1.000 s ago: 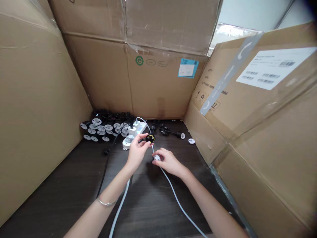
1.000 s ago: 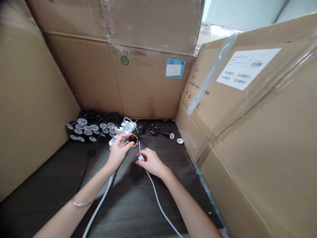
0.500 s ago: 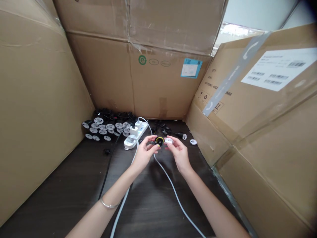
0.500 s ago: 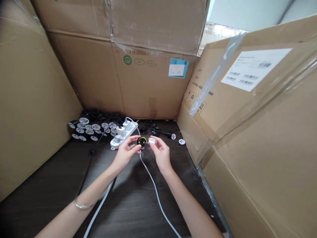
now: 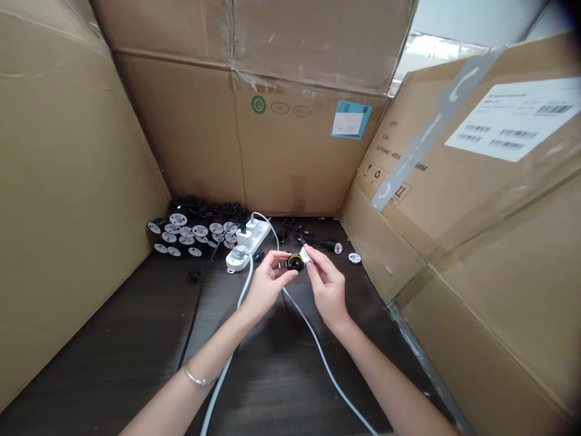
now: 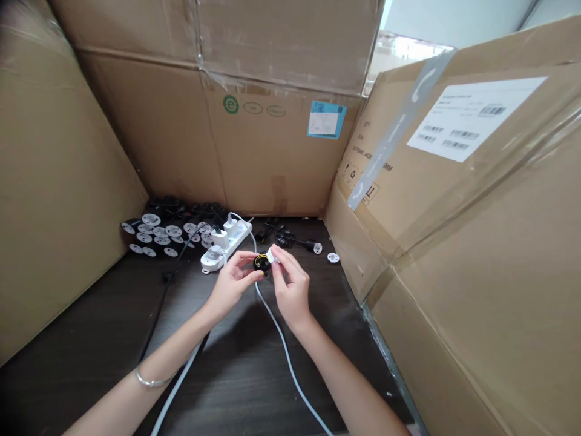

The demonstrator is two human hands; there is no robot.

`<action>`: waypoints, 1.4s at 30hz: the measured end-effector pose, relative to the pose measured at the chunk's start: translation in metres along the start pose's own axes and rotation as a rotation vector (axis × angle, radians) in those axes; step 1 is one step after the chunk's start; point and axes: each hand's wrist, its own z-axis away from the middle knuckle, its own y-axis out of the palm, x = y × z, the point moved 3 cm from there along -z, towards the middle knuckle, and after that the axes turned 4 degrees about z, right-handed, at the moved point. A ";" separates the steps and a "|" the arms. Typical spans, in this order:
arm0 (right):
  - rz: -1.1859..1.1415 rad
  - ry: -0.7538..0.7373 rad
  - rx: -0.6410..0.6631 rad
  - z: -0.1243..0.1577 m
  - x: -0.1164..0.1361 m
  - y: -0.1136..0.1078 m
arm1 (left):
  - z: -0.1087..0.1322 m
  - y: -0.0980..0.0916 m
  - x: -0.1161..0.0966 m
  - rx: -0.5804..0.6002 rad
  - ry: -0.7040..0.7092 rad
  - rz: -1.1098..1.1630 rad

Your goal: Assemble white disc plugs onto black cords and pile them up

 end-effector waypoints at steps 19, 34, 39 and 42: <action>0.387 -0.424 0.041 0.009 0.004 -0.001 | 0.001 0.000 0.001 -0.009 0.045 -0.042; 0.329 -0.420 0.078 0.010 0.004 0.004 | 0.002 0.000 -0.002 -0.009 0.062 -0.049; 0.299 -0.384 0.083 0.009 0.004 0.005 | 0.003 0.002 -0.003 0.007 0.069 -0.002; 0.295 -0.381 0.093 0.008 0.004 0.005 | 0.004 0.002 -0.005 0.019 0.075 0.021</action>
